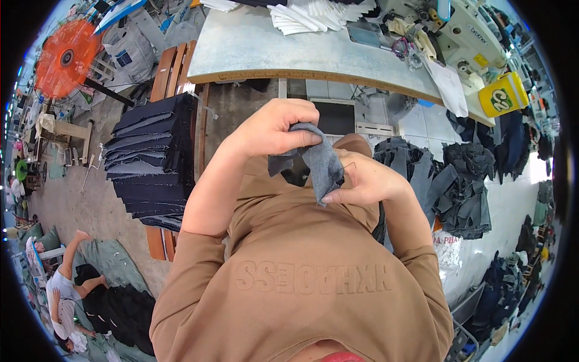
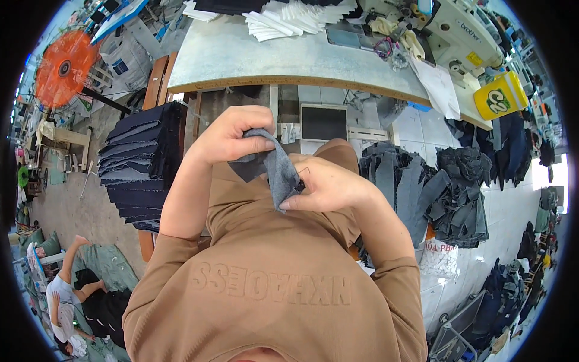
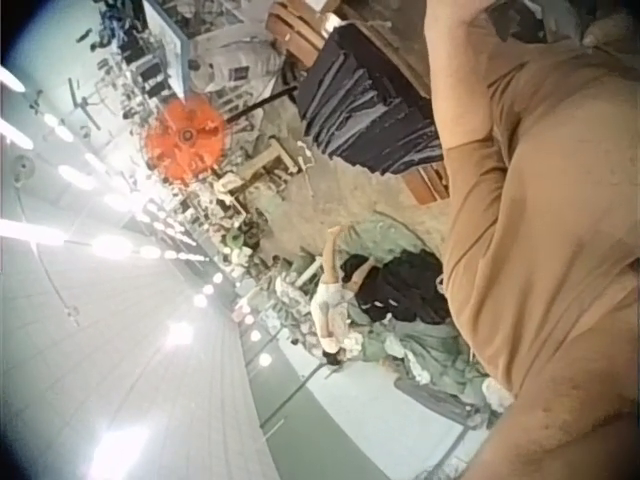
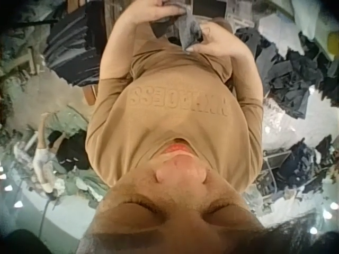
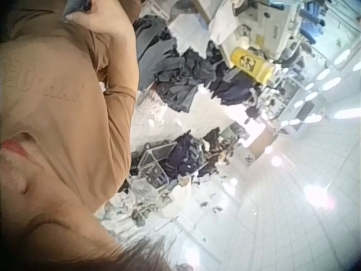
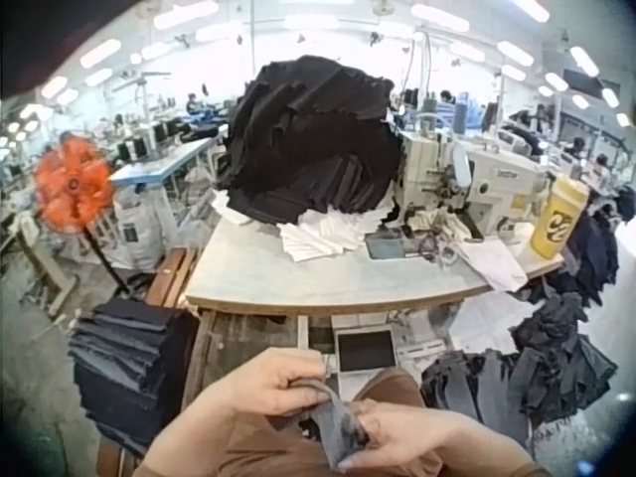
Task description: Inspecting and stacking fabric pieces at a workstation in a garment factory.
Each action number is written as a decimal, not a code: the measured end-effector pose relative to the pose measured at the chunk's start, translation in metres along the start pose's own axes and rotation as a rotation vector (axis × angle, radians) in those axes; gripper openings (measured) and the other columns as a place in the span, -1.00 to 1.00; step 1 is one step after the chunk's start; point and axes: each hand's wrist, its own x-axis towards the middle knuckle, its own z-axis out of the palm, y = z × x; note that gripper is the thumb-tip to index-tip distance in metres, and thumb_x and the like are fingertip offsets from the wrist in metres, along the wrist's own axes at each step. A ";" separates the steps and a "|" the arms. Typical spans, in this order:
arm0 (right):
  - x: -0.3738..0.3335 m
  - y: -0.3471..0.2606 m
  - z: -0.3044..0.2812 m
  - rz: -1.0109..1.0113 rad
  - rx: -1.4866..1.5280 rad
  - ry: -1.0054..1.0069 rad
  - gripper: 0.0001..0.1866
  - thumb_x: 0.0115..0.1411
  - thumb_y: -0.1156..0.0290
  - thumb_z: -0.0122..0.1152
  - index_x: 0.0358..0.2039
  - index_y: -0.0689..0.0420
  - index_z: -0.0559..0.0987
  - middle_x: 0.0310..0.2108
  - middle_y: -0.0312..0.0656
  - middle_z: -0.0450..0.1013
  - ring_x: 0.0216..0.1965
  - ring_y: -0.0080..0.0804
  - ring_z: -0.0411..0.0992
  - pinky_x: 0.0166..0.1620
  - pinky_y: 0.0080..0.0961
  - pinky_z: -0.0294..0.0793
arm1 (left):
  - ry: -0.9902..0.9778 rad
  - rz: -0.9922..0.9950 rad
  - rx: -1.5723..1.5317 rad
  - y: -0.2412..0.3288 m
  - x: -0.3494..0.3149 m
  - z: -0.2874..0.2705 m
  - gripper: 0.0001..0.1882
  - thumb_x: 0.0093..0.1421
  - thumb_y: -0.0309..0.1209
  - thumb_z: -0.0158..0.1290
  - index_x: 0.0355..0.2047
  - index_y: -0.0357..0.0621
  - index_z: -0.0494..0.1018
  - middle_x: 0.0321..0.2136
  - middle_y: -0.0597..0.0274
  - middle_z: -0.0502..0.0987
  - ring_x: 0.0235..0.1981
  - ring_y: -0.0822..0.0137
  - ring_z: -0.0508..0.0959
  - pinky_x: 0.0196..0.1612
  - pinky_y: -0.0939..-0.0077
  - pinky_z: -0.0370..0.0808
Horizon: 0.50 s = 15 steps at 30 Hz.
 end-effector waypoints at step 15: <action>0.009 0.004 -0.042 -0.350 -0.867 1.323 -0.75 -0.21 0.62 0.14 -0.41 0.23 0.52 -0.45 -0.12 0.32 -0.38 -0.25 0.32 -0.30 -0.49 0.34 | 0.380 0.064 0.302 0.064 0.013 0.087 -0.80 0.06 -0.35 0.07 -0.57 -0.13 0.29 -0.62 0.15 0.37 -0.58 0.06 0.45 -0.58 0.27 0.38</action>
